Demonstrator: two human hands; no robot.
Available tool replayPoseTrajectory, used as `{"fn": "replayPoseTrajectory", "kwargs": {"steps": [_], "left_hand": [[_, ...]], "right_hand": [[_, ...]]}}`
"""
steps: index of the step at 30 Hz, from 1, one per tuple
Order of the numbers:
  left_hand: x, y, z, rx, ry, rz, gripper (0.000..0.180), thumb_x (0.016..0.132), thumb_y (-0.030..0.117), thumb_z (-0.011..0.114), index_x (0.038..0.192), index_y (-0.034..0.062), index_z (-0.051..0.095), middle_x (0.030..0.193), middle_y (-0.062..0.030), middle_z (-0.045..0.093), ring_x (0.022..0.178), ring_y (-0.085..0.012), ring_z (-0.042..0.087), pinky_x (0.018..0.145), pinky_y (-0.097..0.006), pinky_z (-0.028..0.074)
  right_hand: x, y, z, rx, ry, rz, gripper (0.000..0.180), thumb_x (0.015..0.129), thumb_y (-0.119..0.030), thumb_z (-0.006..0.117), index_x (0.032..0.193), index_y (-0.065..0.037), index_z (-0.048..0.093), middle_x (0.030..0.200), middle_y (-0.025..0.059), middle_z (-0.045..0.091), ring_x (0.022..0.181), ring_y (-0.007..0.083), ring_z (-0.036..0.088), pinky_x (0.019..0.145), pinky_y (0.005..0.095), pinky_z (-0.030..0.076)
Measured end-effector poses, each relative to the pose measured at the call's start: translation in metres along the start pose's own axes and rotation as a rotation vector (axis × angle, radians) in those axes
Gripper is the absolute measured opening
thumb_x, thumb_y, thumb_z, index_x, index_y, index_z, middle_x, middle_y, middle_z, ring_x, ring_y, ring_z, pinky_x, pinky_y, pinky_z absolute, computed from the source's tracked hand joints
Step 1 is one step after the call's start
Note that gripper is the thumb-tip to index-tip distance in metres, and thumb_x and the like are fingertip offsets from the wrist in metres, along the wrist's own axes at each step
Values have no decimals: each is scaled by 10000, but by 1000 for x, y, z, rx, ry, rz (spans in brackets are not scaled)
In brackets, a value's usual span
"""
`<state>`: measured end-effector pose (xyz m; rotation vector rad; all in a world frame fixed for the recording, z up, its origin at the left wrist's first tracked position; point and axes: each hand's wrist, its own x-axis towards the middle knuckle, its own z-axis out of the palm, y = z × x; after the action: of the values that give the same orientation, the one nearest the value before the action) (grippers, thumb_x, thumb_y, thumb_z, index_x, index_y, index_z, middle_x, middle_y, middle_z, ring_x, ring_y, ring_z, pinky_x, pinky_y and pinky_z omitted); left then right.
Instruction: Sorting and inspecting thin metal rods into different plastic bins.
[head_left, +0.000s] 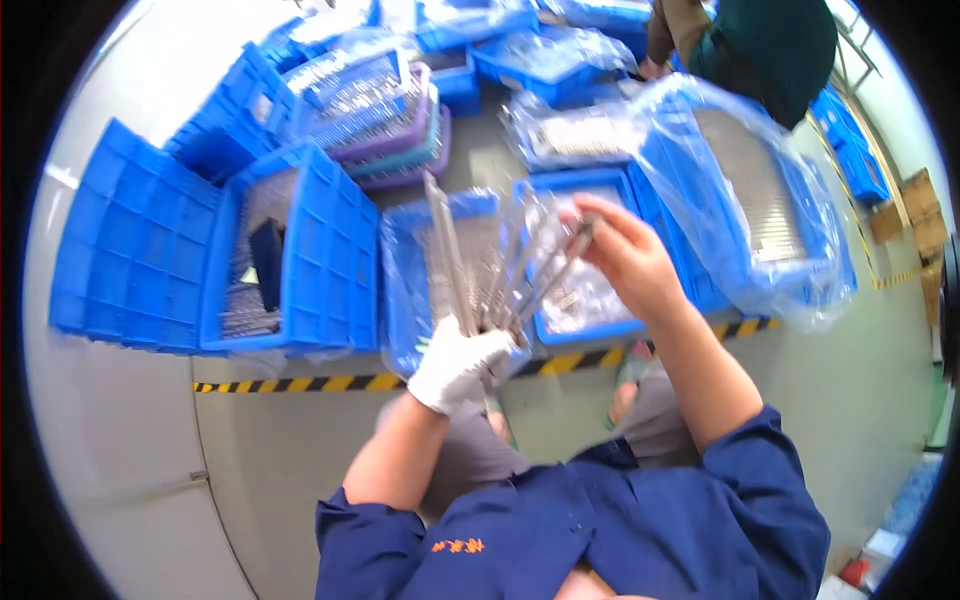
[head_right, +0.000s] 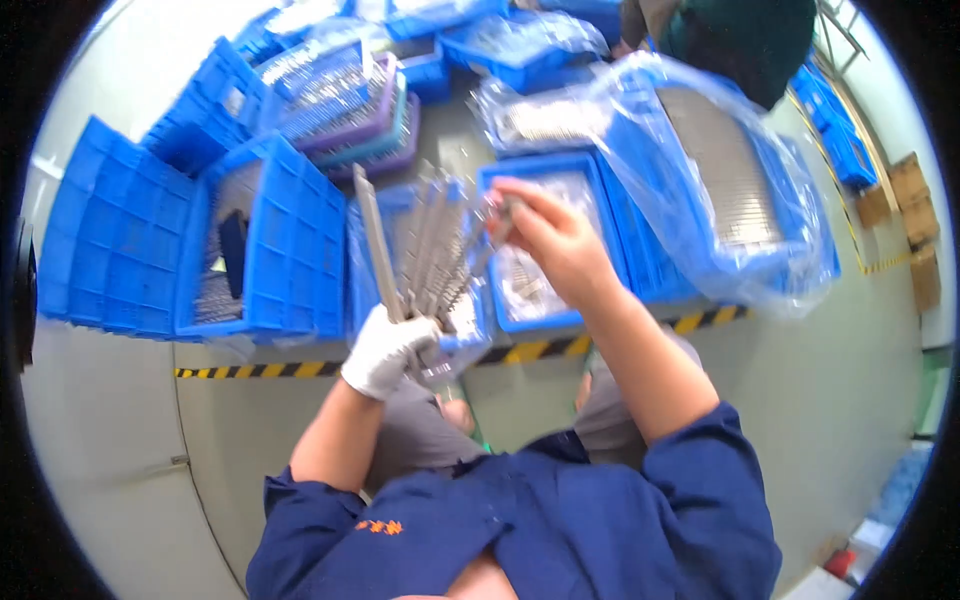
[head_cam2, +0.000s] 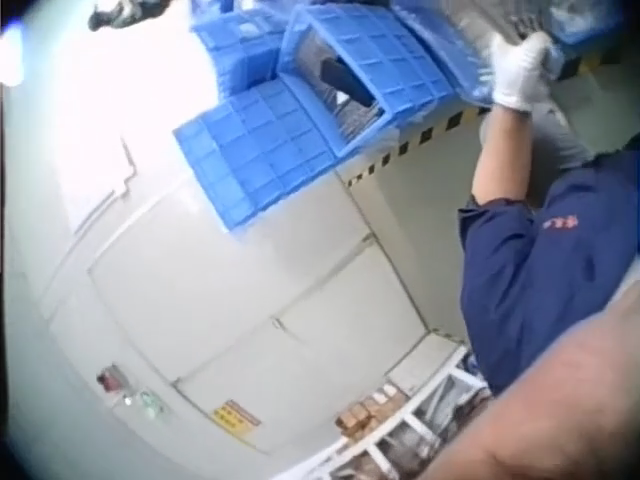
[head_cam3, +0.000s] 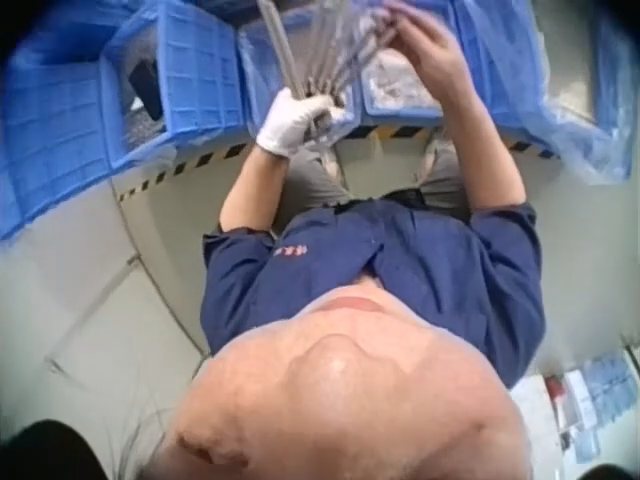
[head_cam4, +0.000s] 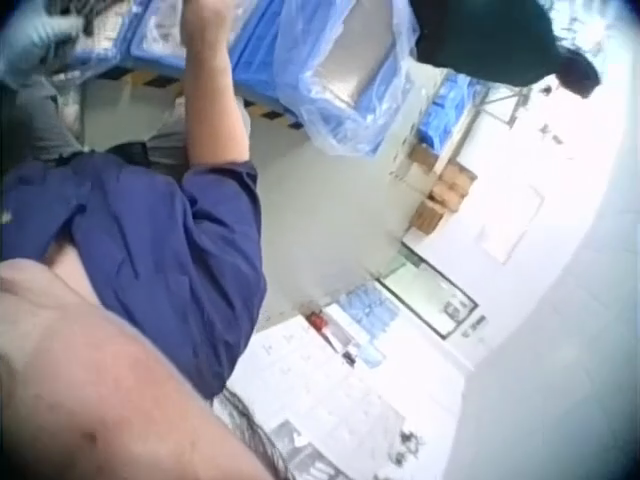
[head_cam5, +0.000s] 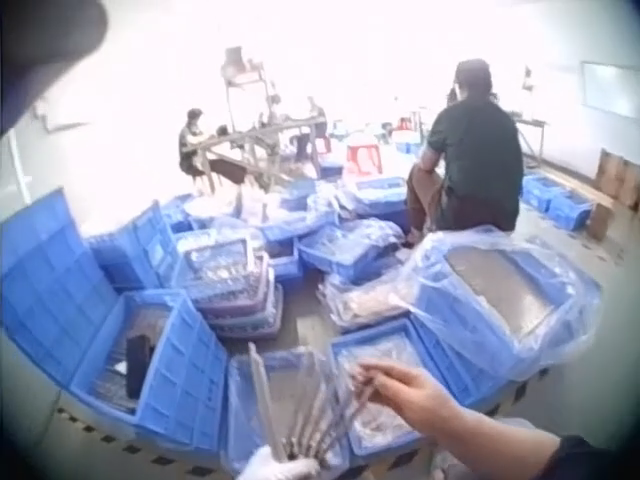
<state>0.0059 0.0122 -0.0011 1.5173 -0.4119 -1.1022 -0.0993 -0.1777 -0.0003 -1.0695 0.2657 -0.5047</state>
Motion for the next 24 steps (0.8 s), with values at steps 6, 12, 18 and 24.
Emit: {"fn": "replayPoseTrajectory", "kwargs": {"steps": [6,12,18,24], "left_hand": [[-5,-6,4,-76,-105,3,109,731,86,567,822,28,566,597,5,490,480,-62,432,436,-205,358],[-9,1,5,-118,-129,0,171,725,145,547,786,-6,600,519,2,475,442,-55,412,416,-200,323],[-9,-1,5,-186,-153,9,43,752,59,562,754,41,523,584,12,470,475,-55,426,418,-199,344],[-9,-13,10,-148,-106,10,83,730,93,591,756,37,535,546,-4,468,452,-83,433,402,-222,338]], "right_hand": [[-12,9,3,-478,143,-259,256,848,-23,466,1093,12,529,918,84,606,873,115,569,773,226,442],[-8,3,7,-362,107,-217,248,851,-26,471,1087,11,534,947,75,596,873,109,560,784,230,442],[-13,12,2,-585,167,-278,259,862,-14,431,1105,30,510,1002,106,576,891,143,558,802,252,439],[-18,15,12,-743,255,-438,245,851,-25,461,1079,8,543,907,87,610,820,96,552,744,209,431]]}}
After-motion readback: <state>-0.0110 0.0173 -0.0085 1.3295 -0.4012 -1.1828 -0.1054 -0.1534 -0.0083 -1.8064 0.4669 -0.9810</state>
